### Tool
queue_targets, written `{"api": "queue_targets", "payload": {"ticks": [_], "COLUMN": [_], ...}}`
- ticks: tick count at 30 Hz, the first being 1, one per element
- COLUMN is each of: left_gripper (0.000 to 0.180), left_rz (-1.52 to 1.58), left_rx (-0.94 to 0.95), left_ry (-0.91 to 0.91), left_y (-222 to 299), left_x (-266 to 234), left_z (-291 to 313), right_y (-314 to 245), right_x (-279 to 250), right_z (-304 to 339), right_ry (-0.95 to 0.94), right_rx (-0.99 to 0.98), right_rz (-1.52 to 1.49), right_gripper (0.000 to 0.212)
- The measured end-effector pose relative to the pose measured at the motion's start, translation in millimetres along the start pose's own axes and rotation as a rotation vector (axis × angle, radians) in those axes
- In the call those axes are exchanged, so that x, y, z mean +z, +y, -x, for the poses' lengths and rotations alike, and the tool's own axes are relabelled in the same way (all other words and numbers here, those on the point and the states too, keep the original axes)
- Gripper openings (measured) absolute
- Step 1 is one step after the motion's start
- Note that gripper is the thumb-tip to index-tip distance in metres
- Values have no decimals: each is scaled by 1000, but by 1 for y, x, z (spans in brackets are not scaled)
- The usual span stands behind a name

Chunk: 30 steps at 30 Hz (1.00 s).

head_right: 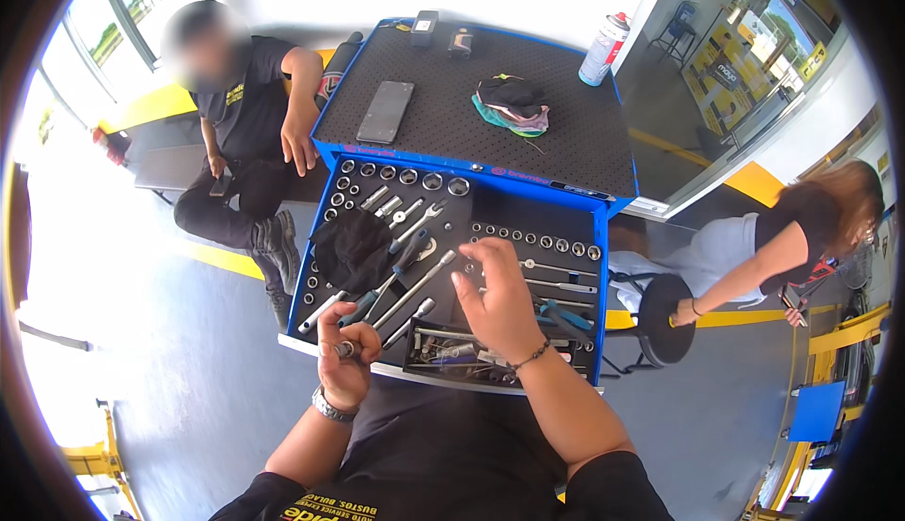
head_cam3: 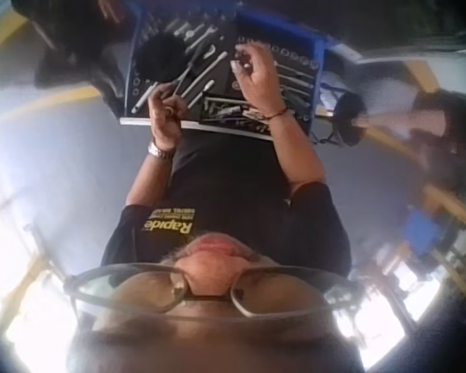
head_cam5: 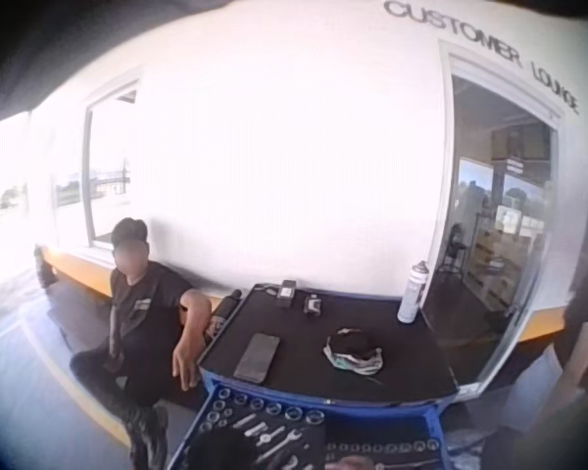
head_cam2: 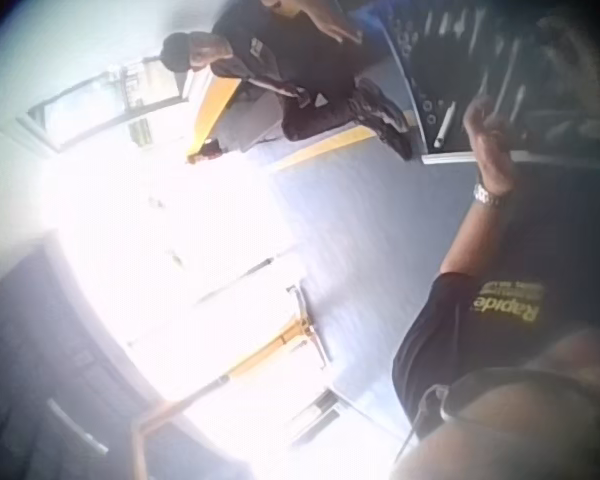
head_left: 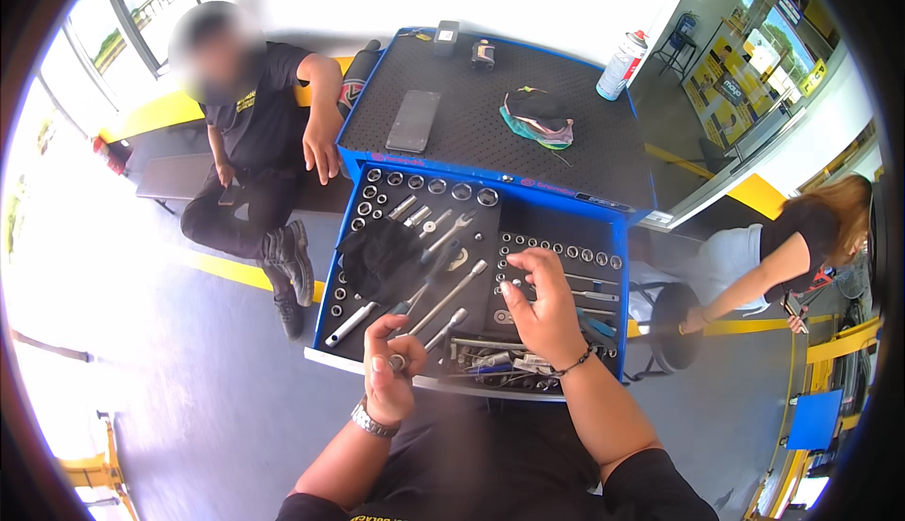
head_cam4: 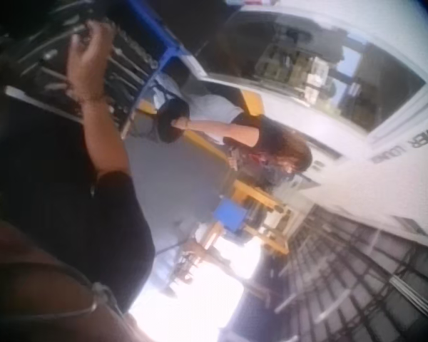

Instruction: The person uses pliers and a screwdriver to manipulate a small metal socket, repeatedly prying and probing its interior. They handle the socket with both hands, attempting to adjust or remove an internal component while standing at a tool chest.

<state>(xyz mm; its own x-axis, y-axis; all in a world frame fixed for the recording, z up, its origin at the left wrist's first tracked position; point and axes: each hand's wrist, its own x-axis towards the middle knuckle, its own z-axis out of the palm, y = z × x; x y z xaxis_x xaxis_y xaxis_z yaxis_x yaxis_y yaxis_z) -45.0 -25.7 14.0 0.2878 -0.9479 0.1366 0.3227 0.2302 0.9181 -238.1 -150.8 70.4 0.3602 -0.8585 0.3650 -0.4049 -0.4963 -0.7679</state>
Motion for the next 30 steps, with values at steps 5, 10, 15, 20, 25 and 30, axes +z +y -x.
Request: {"api": "queue_targets", "payload": {"ticks": [5, 10, 15, 20, 25, 30], "left_gripper": [76, 75, 49, 46, 37, 36], "left_rz": [38, -5, 89, 135, -22, -100], "left_rx": [-31, -16, -134, -108, -34, 36], "left_ry": [94, 87, 297, 239, 179, 52], "left_y": [-1, 0, -11, -26, -15, -26], "left_x": [-17, -29, -23, -26, 15, 15], "left_z": [3, -5, -12, -26, -32, -30], "right_y": [1, 8, 20, 11, 24, 28], "right_x": [31, 48, 32, 8, 1, 1], "right_z": [-21, -31, -36, -27, 8, 33], "right_ry": [-51, -3, 36, 48, 66, 75], "right_rx": [-30, -107, -31, 11, 26, 52], "right_rz": [36, 73, 9, -64, -90, -78], "right_gripper": [31, 31, 29, 30, 35, 33]}}
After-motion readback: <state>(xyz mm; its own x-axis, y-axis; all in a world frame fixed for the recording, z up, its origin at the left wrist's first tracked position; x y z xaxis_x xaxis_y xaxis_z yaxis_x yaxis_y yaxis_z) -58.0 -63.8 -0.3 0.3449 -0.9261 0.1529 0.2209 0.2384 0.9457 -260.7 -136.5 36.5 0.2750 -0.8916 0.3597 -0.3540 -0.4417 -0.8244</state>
